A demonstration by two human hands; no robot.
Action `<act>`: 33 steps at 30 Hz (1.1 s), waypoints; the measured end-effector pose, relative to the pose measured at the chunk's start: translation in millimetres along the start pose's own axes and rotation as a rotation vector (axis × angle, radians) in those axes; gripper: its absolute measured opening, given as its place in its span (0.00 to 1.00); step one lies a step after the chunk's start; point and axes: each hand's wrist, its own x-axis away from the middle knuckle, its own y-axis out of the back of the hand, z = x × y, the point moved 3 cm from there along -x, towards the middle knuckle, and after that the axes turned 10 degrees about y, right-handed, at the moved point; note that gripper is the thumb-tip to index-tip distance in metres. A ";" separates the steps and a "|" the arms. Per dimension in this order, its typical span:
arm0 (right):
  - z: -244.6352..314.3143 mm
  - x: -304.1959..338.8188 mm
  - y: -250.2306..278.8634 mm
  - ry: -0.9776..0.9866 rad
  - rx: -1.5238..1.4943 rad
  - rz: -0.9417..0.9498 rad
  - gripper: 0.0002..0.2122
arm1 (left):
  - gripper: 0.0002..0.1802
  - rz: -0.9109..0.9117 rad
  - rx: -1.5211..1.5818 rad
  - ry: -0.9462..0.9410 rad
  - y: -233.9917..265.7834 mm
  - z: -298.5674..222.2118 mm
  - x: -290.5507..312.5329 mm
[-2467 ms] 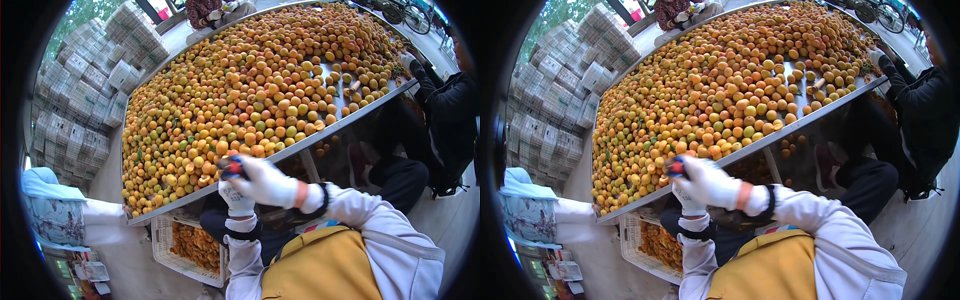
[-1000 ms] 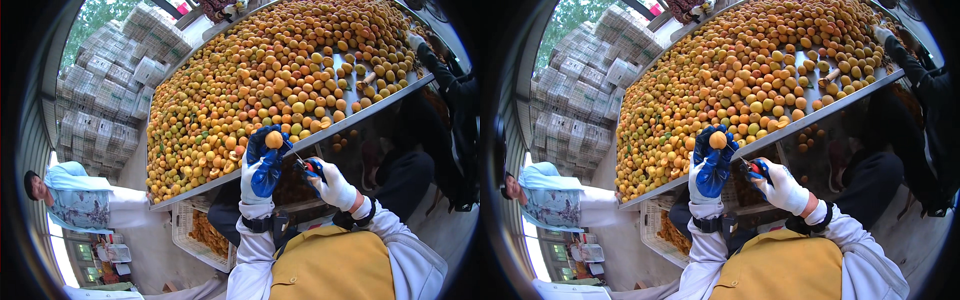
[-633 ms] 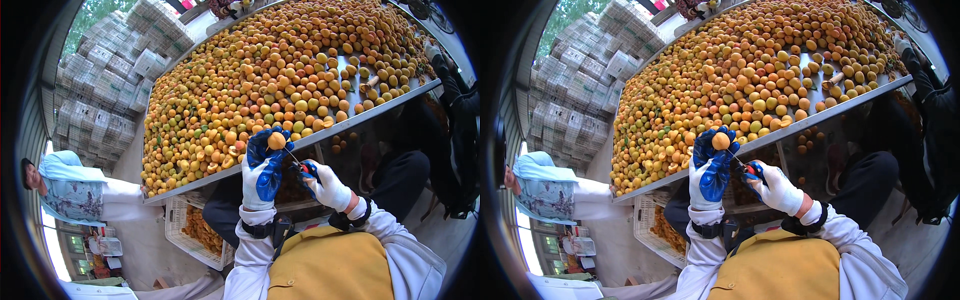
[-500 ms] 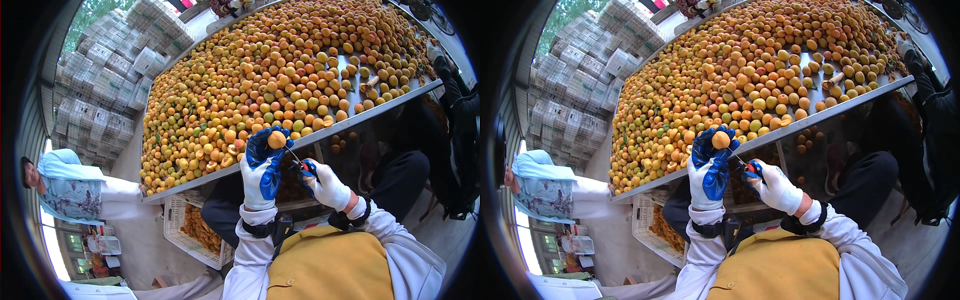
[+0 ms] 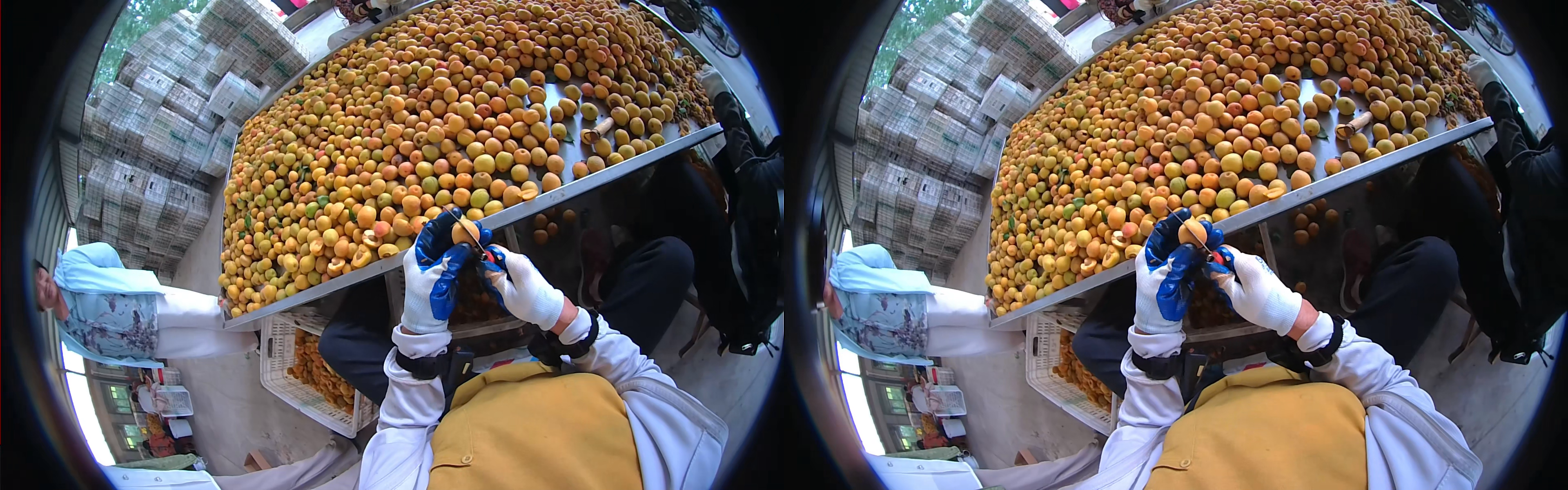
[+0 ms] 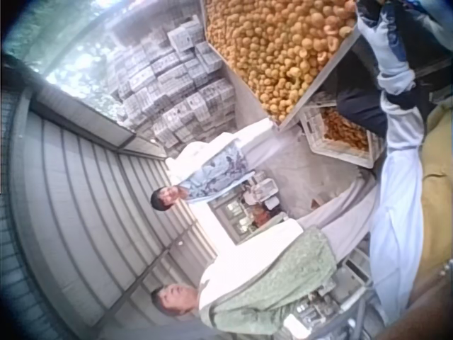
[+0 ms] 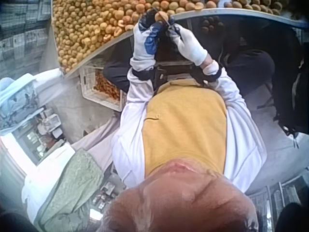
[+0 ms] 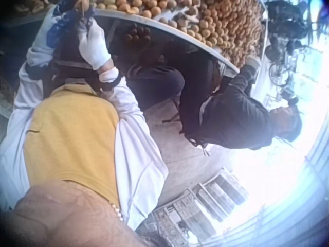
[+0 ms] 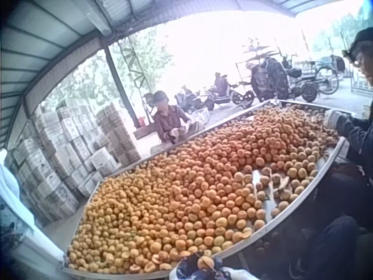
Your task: The person picks up an apricot from a table, cuts it in half using shears, and removes the pit. They drop the pit into a container and place the apricot halves into a separate crate, repeating the process.
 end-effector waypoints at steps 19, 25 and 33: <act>-33.5 22.0 -27.8 -0.412 -0.636 -0.022 0.10 | 0.14 -0.138 -0.089 0.043 11.9 22.1 -5.8; -30.5 25.4 -24.7 -0.644 -1.108 0.095 0.14 | 0.13 -0.049 -0.053 0.046 12.7 20.7 -1.9; -25.4 20.2 -23.4 -0.123 0.052 -0.011 0.06 | 0.17 -0.054 0.088 -0.105 16.5 22.4 -2.2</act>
